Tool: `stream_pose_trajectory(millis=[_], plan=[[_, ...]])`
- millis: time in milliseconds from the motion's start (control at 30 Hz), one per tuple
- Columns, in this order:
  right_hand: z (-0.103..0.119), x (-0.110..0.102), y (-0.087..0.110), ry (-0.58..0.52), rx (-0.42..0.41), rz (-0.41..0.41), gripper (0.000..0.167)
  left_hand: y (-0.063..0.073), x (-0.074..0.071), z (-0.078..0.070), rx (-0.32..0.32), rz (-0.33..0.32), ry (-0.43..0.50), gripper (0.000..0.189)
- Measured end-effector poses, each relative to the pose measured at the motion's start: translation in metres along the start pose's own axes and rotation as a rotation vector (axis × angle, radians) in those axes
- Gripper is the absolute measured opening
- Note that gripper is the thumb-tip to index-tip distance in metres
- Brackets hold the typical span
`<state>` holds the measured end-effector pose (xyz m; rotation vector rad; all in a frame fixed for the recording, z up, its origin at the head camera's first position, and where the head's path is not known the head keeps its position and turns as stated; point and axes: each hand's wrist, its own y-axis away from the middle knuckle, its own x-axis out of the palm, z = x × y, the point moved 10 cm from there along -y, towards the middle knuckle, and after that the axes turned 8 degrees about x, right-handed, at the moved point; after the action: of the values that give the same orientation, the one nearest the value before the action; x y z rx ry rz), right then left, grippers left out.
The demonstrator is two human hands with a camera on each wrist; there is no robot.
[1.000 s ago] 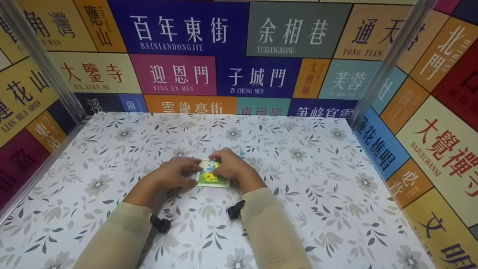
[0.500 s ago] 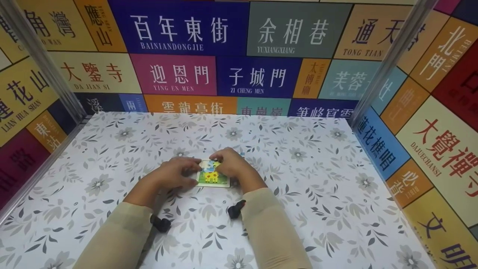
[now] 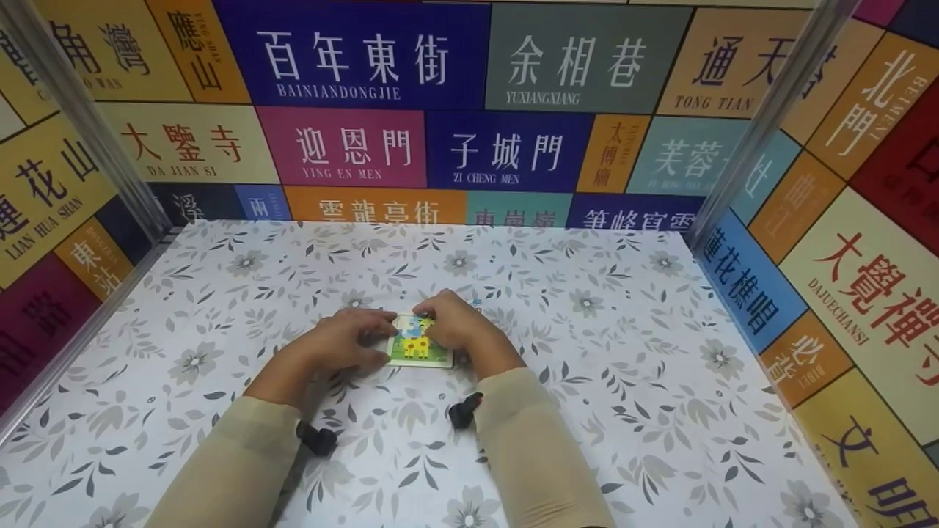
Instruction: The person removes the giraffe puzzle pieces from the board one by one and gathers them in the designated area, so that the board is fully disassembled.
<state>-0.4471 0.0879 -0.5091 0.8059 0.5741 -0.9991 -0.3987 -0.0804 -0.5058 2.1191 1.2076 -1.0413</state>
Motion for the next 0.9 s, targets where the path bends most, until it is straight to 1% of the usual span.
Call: stream_pose_trajectory(millis=[133, 233, 400, 500, 600, 733, 900], plan=[[0.002, -0.001, 0.001, 0.021, -0.017, -0.005, 0.048, 0.0, 0.0, 0.0, -0.005, -0.002, 0.004, 0.041], [0.001, -0.005, 0.001, 0.005, -0.024, -0.012, 0.048, 0.0, 0.0, -0.001, -0.004, -0.006, 0.0, 0.042], [-0.007, -0.021, 0.002, -0.06, 0.001, -0.044, 0.046, 0.0, 0.001, -0.001, -0.016, -0.01, -0.004, 0.043], [-0.013, -0.035, 0.004, -0.079, -0.006, -0.081, 0.046, -0.001, 0.002, 0.001, -0.03, -0.005, 0.007, 0.041], [-0.025, -0.05, 0.008, -0.092, -0.012, -0.118, 0.046, 0.0, 0.002, 0.002, -0.036, -0.002, 0.017, 0.041], [-0.05, -0.07, 0.015, -0.121, 0.006, -0.156, 0.047, 0.0, 0.002, 0.002, -0.031, -0.005, 0.022, 0.04], [-0.079, -0.086, 0.02, -0.196, 0.071, -0.181, 0.05, 0.001, 0.002, 0.001, -0.034, -0.003, 0.019, 0.04]])
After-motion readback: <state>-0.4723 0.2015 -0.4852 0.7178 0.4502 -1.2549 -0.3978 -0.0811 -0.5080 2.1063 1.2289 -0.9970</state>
